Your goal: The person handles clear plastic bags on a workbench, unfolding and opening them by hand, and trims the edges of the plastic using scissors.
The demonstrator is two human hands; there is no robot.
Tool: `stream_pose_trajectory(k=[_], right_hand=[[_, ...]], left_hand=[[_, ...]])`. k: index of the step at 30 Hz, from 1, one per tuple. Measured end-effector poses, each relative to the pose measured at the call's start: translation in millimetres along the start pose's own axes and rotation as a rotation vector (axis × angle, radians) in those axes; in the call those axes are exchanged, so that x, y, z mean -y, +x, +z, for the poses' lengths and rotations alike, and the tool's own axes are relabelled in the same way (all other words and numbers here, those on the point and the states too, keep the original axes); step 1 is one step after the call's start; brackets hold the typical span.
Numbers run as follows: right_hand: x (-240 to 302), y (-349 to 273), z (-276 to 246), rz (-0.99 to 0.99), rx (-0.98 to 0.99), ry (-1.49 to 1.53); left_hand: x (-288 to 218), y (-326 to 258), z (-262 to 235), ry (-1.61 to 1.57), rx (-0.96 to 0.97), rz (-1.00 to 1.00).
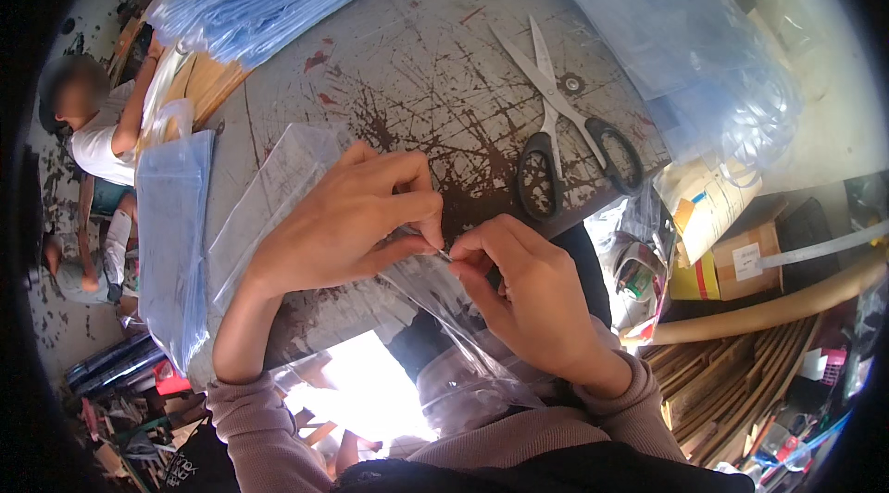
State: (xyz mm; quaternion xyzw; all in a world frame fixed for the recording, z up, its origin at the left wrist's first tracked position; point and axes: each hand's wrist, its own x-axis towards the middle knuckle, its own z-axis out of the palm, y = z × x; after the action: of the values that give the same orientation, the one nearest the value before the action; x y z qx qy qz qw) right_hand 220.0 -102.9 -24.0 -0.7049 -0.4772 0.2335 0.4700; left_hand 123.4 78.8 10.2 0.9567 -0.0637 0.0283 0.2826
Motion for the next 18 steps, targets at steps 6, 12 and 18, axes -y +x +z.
stream_pose_trajectory(k=[6, 12, 18], right_hand=[[0.2, -0.9, 3.6, -0.002, -0.003, -0.004], [-2.4, -4.1, 12.7, -0.089, -0.015, -0.208], [-0.3, -7.3, 18.6, -0.138, -0.113, -0.469]], left_hand=[[0.2, 1.1, 2.0, 0.01, 0.008, 0.03], [0.6, 0.5, 5.6, 0.04, -0.006, 0.024], [2.3, -0.3, 5.4, 0.053, 0.013, 0.029]])
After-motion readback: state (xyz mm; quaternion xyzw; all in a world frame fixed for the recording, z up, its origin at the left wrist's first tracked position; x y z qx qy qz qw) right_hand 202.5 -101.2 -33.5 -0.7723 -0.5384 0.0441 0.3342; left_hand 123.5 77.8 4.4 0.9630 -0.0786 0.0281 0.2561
